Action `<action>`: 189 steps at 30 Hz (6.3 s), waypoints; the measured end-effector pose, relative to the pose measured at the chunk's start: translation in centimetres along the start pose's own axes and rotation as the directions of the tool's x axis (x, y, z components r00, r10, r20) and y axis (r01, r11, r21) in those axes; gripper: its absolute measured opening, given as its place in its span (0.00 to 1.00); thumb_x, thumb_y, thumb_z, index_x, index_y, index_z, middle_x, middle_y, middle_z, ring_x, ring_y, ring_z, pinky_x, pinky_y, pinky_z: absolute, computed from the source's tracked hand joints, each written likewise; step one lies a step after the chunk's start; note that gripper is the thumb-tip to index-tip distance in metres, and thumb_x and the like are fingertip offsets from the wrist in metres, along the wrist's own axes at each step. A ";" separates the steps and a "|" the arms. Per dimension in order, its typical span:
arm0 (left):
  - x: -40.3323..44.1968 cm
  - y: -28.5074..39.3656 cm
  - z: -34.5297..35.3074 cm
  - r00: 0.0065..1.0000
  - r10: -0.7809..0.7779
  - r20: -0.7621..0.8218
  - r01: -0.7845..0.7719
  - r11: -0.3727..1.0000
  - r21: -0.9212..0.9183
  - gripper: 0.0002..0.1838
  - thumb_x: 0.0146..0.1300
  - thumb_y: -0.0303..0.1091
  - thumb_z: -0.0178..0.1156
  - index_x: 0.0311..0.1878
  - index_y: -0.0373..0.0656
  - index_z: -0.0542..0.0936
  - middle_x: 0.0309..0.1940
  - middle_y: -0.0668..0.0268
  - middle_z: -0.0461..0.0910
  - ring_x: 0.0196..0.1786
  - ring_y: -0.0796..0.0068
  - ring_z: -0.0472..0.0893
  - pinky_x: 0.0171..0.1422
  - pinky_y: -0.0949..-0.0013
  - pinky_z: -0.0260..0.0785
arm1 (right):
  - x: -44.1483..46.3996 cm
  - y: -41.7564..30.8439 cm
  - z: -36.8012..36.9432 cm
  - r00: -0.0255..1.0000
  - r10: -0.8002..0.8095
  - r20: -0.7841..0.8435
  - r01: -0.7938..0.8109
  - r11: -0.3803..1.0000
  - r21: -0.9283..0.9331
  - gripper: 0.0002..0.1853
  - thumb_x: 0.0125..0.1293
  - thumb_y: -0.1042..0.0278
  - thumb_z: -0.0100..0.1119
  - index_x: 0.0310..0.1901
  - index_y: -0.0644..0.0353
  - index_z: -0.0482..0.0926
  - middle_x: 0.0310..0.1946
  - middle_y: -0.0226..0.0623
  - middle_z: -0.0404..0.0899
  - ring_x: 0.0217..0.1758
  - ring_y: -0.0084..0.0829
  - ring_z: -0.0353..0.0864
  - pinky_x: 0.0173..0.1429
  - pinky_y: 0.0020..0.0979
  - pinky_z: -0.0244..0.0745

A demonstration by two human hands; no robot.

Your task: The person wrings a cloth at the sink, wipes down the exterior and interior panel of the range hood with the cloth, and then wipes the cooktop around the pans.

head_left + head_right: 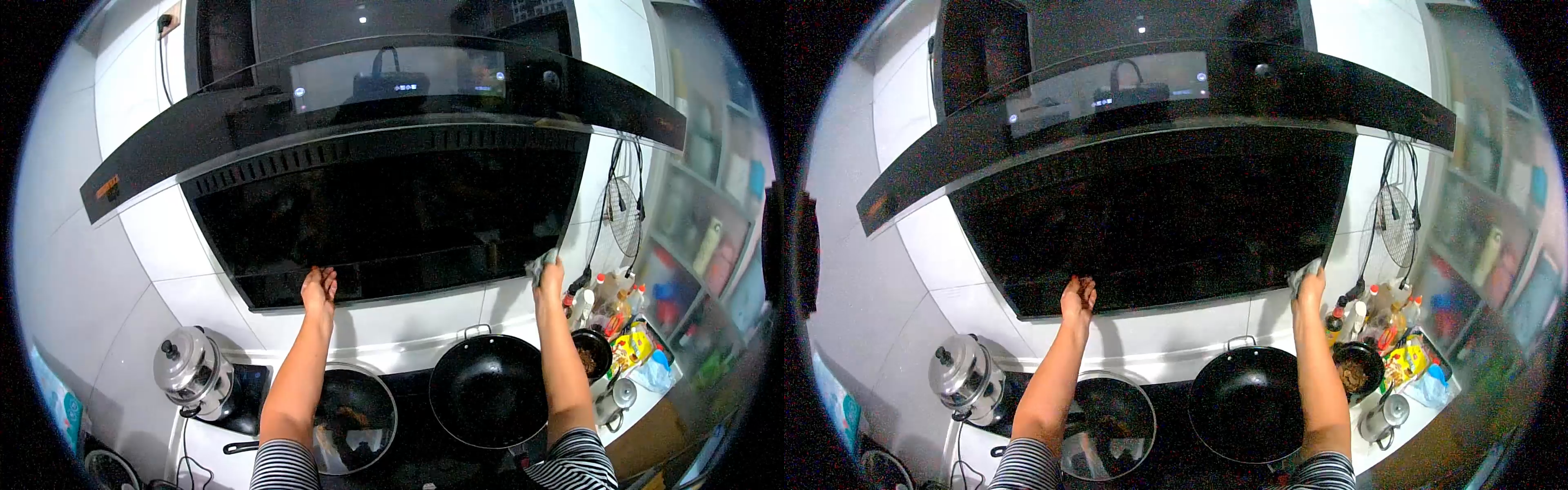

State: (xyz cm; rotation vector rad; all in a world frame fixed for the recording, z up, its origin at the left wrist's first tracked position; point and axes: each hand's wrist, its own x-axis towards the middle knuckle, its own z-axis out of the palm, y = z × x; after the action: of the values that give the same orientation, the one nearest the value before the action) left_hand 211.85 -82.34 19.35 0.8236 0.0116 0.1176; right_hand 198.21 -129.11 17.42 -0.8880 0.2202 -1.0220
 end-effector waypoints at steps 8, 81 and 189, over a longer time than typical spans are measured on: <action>-5.9 2.5 -0.5 0.990 0.141 0.029 -0.142 0.989 0.034 0.07 0.63 0.36 0.53 0.32 0.44 0.73 0.27 0.63 0.79 0.26 0.76 0.77 0.28 0.77 0.69 | -7.8 -2.4 3.6 0.890 0.392 0.234 -0.435 0.883 0.178 0.22 0.56 0.80 0.35 0.54 0.61 0.65 0.40 0.45 0.74 0.41 0.42 0.76 0.44 0.42 0.75; -13.0 21.9 -2.9 0.815 0.539 0.211 -0.574 0.705 0.417 0.17 0.61 0.42 0.56 0.24 0.37 0.75 0.18 0.69 0.74 0.21 0.85 0.68 0.25 0.78 0.59 | -38.6 -3.6 39.4 0.566 0.461 0.683 -0.821 0.242 0.517 0.24 0.58 0.44 0.41 0.47 0.53 0.72 0.49 0.37 0.72 0.52 0.43 0.68 0.57 0.50 0.62; -17.6 7.3 11.3 0.814 0.473 0.337 -0.532 0.840 0.105 0.15 0.63 0.42 0.54 0.28 0.43 0.65 0.19 0.68 0.69 0.23 0.81 0.65 0.29 0.78 0.56 | -0.2 -20.0 3.5 0.996 0.081 0.026 -0.070 0.611 0.789 0.22 0.57 0.53 0.42 0.47 0.58 0.74 0.49 0.42 0.74 0.51 0.46 0.71 0.56 0.47 0.65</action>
State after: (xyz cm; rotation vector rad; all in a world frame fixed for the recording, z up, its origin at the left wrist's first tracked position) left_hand 194.26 -87.62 31.75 1.0214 -0.4971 0.5032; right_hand 187.05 -131.41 34.18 -0.0433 -0.1950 -0.9089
